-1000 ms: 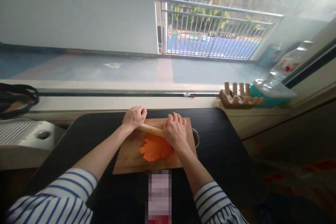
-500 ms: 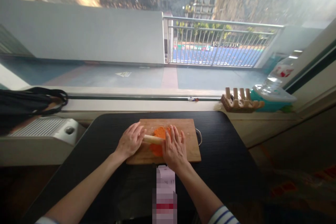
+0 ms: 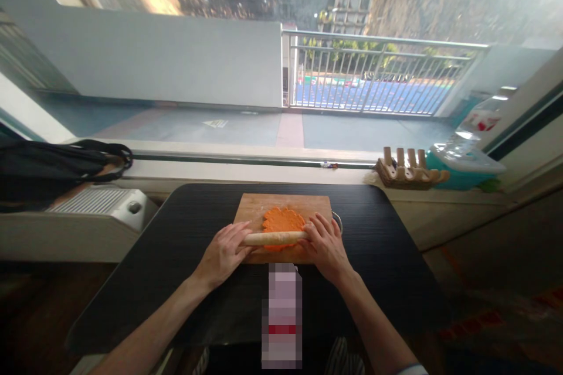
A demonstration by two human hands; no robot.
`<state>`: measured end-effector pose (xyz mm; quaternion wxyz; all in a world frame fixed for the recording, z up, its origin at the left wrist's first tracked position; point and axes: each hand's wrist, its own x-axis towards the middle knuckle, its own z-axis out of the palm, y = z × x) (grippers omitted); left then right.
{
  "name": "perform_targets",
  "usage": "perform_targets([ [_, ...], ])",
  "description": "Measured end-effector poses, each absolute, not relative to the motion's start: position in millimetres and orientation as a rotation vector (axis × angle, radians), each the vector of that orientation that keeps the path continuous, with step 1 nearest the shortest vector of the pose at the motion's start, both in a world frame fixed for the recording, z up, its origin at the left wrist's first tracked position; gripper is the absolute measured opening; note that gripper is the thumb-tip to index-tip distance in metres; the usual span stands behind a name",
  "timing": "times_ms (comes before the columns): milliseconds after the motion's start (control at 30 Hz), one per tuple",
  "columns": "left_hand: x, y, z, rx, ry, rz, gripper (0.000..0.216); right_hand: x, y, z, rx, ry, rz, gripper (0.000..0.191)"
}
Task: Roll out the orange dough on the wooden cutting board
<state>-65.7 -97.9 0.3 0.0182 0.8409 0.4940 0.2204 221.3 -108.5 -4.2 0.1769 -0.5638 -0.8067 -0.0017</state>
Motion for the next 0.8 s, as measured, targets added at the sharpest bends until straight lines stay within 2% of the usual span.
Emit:
perform_targets([
  [200,-42,-114,-4,2.631,1.633,0.596,0.032,243,-111,-4,-1.601,-2.336,0.063,0.027],
  [433,-31,-116,-17,2.525,1.749,0.631,0.059,234,-113,-1,-1.613,-2.374,0.113,0.039],
  [800,-17,-120,-23,2.443,1.904,0.756,0.063,227,-97,3,-1.661,-2.375,0.171,0.046],
])
